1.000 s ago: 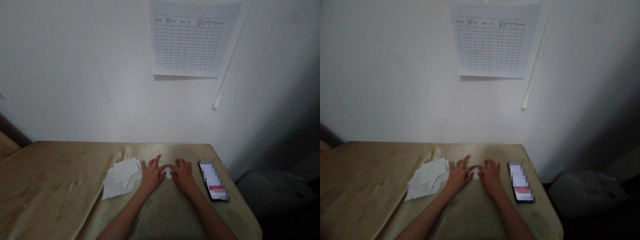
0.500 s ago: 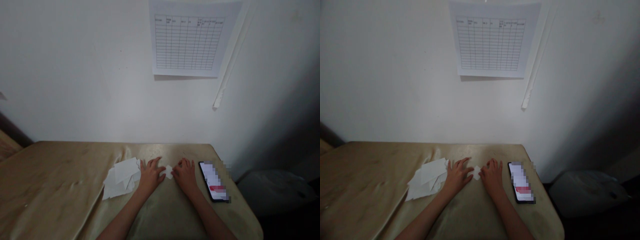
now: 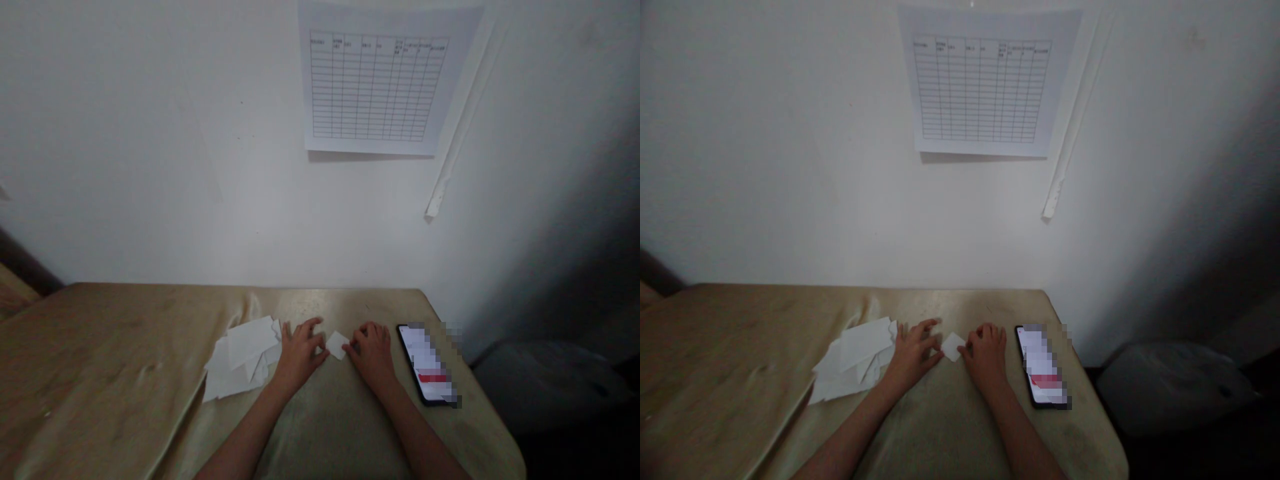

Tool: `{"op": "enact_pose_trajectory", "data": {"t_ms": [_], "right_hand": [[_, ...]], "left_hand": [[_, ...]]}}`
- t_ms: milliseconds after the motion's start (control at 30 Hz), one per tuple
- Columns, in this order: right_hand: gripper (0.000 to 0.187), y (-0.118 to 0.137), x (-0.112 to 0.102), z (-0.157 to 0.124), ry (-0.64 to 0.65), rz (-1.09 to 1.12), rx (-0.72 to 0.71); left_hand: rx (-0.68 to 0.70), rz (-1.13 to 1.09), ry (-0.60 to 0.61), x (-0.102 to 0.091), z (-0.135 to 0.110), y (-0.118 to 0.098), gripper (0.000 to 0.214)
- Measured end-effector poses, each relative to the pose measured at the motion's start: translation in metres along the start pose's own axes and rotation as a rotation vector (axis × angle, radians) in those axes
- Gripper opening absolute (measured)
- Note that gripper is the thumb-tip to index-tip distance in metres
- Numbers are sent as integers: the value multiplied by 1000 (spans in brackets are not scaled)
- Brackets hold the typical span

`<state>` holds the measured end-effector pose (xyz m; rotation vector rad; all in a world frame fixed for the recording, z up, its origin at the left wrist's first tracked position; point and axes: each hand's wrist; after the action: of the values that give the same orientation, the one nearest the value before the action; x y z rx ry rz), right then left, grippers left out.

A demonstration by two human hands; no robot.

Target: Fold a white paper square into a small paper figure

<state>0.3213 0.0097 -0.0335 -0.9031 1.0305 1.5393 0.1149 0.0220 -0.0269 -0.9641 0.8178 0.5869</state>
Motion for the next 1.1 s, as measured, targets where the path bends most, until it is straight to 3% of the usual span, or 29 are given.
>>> {"op": "enact_pose_trajectory", "data": {"t_ms": [233,400,567,800,1100], "right_hand": [[18,0,4,-1,-27,-7,0],[20,0,8,-1,-19,3,6],[12,-3,8,0,-14,86,1],[25,-9,8,2,23,231,38],[20,-8,7,2,20,239,17]], "left_hand": [[-28,-29,-36,6,3,4,32],[13,-25,-10,7,2,1,25],[-32,-37,17,8,2,-7,15],[-41,0,25,10,3,-22,35],[-100,-28,29,13,2,-20,29]]}}
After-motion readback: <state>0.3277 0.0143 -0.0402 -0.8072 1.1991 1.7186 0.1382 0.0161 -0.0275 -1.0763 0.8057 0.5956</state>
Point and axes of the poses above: each hand's wrist, its own z-axis towards the middle knuckle, its own x-axis out of the palm, y = z × x, and after that the axes turned 10 degrees about -z, right-handed
